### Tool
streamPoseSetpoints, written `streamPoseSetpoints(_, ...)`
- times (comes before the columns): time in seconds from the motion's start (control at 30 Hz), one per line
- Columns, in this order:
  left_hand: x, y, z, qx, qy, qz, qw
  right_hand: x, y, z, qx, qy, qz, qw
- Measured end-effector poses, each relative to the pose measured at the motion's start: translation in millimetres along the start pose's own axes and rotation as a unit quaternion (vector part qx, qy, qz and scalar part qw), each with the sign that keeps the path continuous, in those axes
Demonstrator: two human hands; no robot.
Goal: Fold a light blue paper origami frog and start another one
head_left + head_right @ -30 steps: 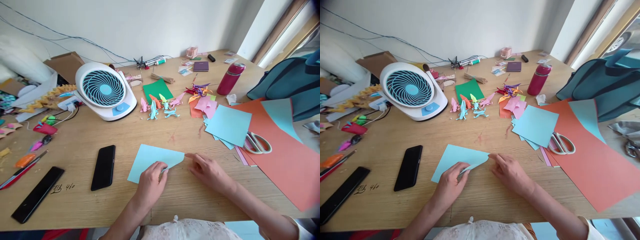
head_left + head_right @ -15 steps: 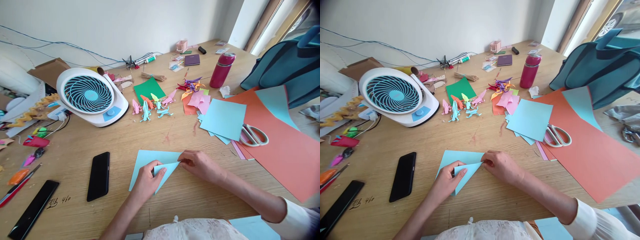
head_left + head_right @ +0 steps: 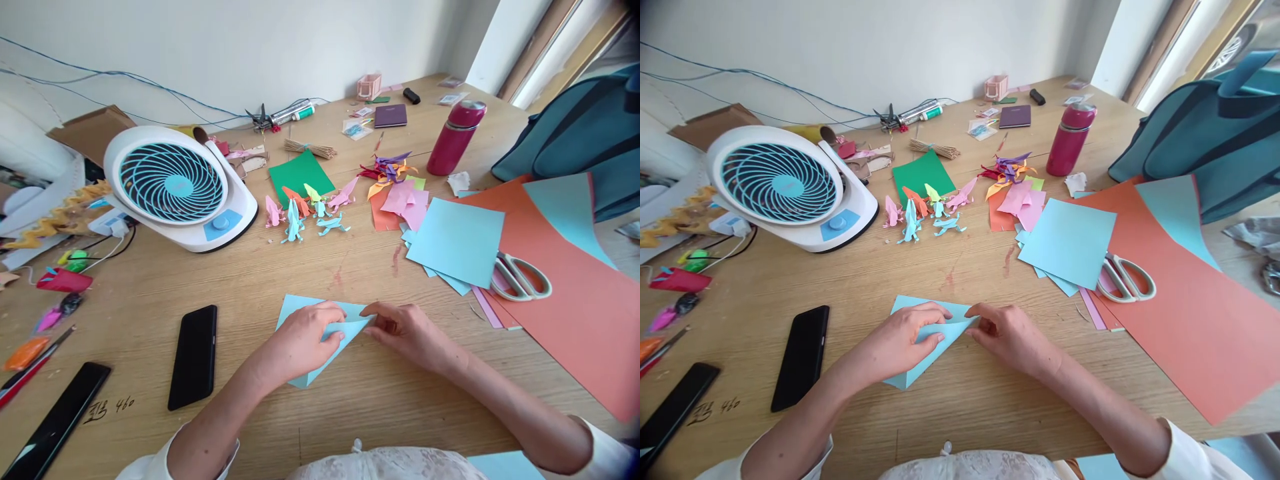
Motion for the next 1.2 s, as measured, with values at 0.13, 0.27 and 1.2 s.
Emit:
streamPoseSetpoints(0.13,6,1.7,1,0.003,0.029,0.068,0.997,-4,-3,-3,0.027,0.018,-0.051,0.998)
streamPoseSetpoints(0.27,11,2.2,9,0.019,0.040,0.117,0.992,-5,2,-5,0.038,0.008,-0.059,0.997)
streamPoseSetpoints(1.2,34,-14.4,-14,0.048,0.128,0.061,0.989,-5,-12,3,-0.039,-0.109,-0.061,0.991)
Point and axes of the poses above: each hand's wrist, its own z-axis away from the middle knuckle, its own y-axis out of the palm, x = y × z, the point moved 1 cm from there along -z, towards the middle knuckle, and after that the axes turned 5 degrees about z, right-handed, at the moved point
